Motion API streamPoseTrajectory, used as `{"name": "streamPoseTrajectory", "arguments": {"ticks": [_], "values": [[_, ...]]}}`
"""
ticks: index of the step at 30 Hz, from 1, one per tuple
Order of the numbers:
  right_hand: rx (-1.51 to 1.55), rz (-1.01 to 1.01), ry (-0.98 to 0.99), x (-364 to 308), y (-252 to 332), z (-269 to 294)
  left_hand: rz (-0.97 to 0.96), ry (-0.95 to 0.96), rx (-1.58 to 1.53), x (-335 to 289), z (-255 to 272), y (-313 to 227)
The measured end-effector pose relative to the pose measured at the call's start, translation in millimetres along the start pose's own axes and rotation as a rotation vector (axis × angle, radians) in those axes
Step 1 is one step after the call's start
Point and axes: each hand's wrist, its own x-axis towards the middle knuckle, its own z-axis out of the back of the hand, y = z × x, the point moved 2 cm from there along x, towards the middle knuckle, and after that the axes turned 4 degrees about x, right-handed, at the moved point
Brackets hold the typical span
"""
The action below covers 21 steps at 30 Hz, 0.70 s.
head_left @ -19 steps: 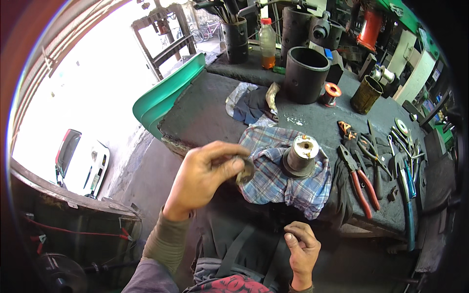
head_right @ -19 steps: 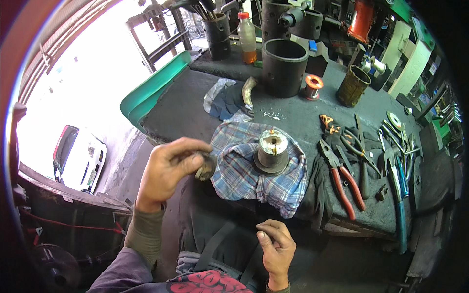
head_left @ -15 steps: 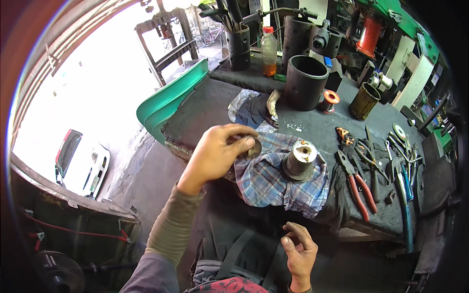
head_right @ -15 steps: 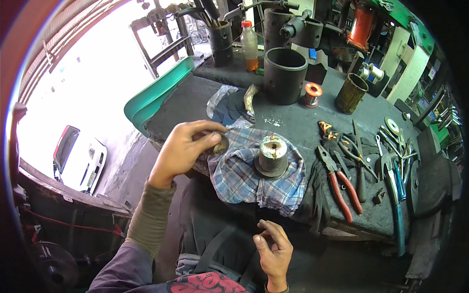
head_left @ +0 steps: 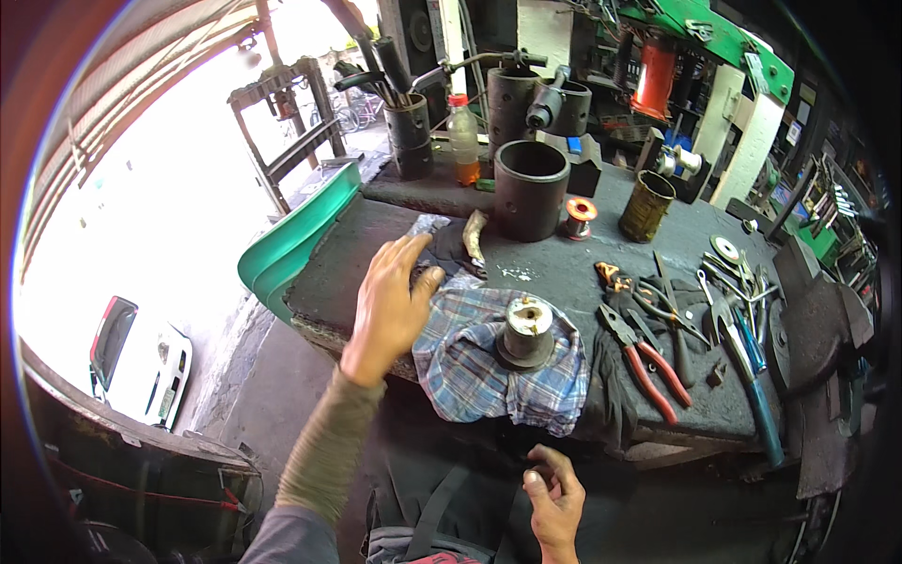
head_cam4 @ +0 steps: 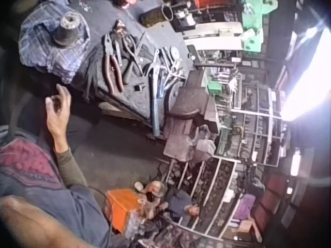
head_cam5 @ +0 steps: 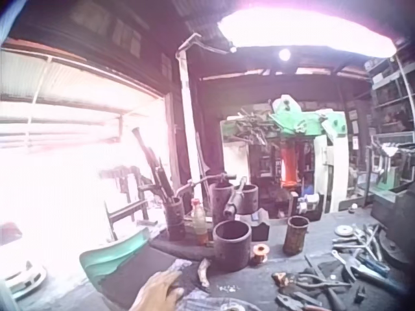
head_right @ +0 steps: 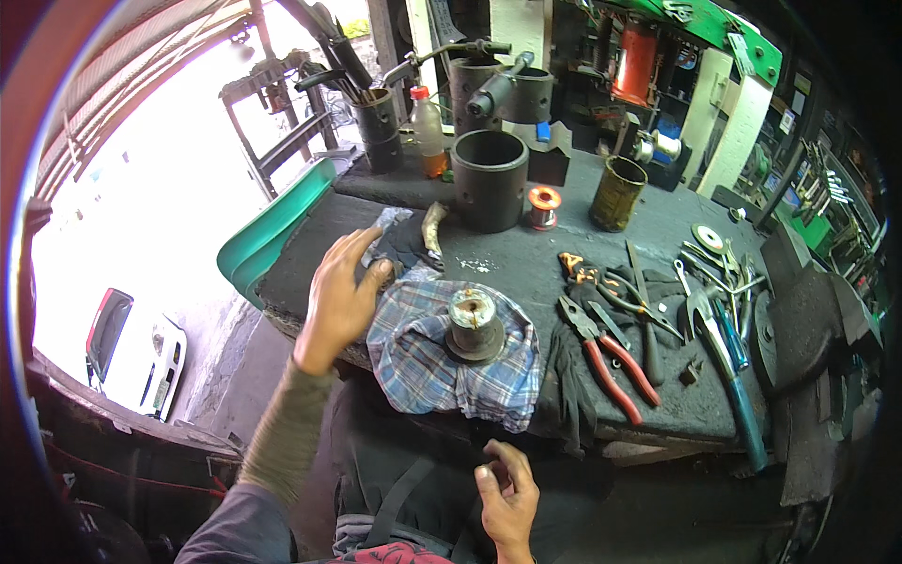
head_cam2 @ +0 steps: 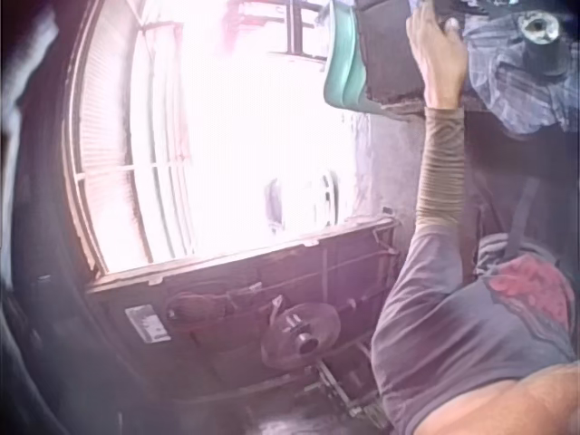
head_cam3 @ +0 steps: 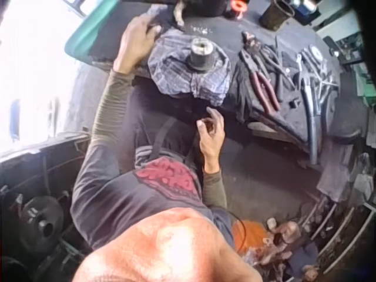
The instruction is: The person disassembles a cylindrical electrical component, removes a small internal part, and then reassembles the unit. They use a small flat tool to scrape and clean the interior surfaces of the component's housing.
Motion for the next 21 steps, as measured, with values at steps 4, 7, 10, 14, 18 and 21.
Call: {"name": "streamPoseTrajectory", "arguments": {"ticks": [4, 7, 10, 14, 18, 21], "values": [[0.356, -0.206, 0.093, 0.3, -15.8, 1.1, -0.186, -0.118, -0.385, -78.6, 25.0, -77.5], [0.687, -0.394, 0.100, -7.6, -41.8, -19.6, -0.418, 0.387, -0.698, -188.1, -9.1, -109.9], [0.947, -0.553, 0.360, -13.0, -41.3, -35.4, -0.587, 0.681, -0.565, -252.2, -51.3, -104.9], [1.041, -0.607, 0.078, -9.4, -24.3, -39.0, -0.424, 0.635, -0.439, -248.2, -51.8, -85.5], [0.677, -0.369, 0.056, -6.0, 6.4, -15.6, -0.316, 0.489, -0.331, -227.0, -41.4, -77.5], [0.221, 0.070, 0.148, -2.2, 74.0, -23.7, -0.196, 0.260, -0.572, -189.2, -14.2, -78.0]]}}
